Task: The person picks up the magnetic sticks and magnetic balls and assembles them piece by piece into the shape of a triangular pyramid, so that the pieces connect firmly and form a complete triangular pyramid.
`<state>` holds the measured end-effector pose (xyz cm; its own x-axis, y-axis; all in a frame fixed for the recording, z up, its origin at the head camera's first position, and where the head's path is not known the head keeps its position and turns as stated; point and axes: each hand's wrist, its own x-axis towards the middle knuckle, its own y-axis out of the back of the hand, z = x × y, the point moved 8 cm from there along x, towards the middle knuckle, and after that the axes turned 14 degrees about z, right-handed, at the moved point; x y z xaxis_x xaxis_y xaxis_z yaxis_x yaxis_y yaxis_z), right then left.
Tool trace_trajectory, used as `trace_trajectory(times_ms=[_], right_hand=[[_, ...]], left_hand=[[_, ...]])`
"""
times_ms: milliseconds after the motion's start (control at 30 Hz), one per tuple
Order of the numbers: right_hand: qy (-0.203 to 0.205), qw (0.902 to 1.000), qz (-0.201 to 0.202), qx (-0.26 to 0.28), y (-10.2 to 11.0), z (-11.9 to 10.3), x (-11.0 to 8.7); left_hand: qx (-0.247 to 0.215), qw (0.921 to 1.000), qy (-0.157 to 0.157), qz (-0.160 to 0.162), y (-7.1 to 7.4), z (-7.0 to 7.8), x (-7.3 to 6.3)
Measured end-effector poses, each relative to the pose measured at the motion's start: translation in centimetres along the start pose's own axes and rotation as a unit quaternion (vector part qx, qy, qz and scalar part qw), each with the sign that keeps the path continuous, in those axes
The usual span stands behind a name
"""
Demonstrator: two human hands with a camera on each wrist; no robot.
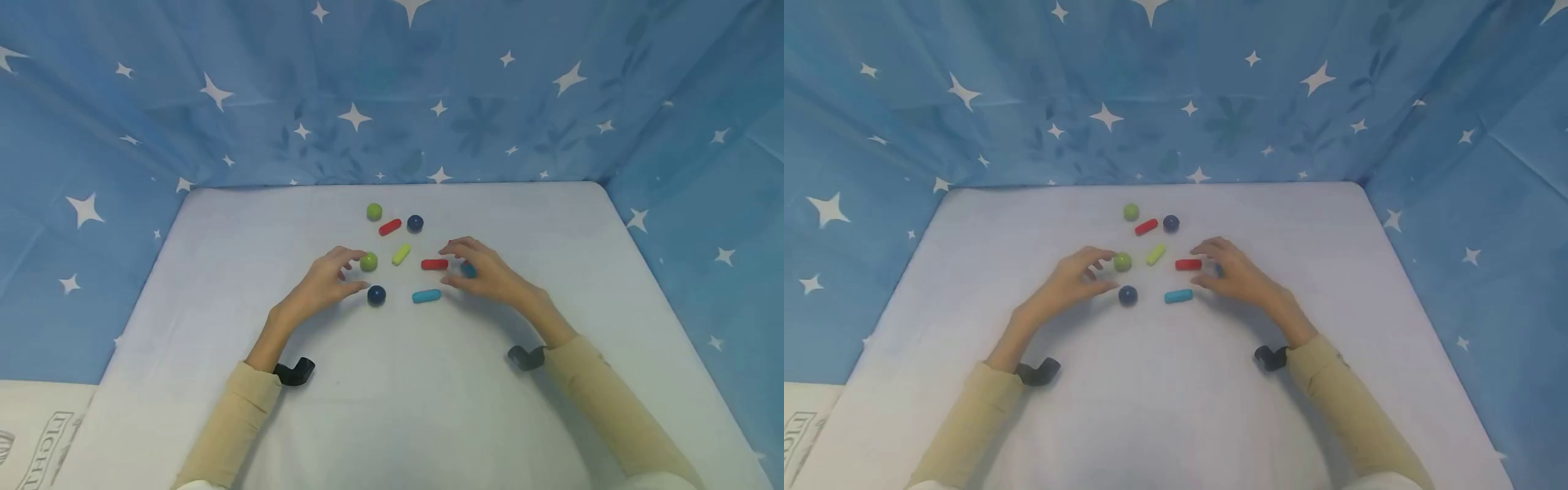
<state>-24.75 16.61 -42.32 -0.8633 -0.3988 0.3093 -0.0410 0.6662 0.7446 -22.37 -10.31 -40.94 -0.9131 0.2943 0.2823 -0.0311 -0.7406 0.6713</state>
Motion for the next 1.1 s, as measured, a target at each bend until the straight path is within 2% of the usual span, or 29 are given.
trace_trajectory(times_ms=[167, 333, 433, 700, 867, 1100], right_hand=[[0.004, 0.9995, -0.032, 0.008, -1.2, -0.9, -0.3], [0.001, 0.9971, -0.074, 0.019, -2.7, -2.0, -0.7], [0.003, 0.9953, -0.096, 0.016, -3.7, -2.5, -0.8], [-0.024, 0.9912, -0.128, -0.021, -4.7, -3.3, -0.9], [-0.024, 0.9909, -0.129, -0.031, -4.9, -3.2, -0.8], [-0.023, 0.9919, -0.123, -0.020, -5.3, -3.1, -0.6]], left_hand=[[-0.012, 0.9995, -0.003, -0.029, -1.8, 0.4, -0.3], [0.012, 0.9966, -0.015, -0.080, -3.8, 0.8, -0.3], [0.021, 0.9953, -0.023, -0.092, -4.6, 1.0, -0.2], [0.019, 0.9945, -0.015, -0.102, -5.2, 1.3, 0.0], [0.028, 0.9942, 0.004, -0.104, -5.4, 0.8, -0.1], [0.027, 0.9946, 0.012, -0.099, -5.0, 0.4, 0.0]])
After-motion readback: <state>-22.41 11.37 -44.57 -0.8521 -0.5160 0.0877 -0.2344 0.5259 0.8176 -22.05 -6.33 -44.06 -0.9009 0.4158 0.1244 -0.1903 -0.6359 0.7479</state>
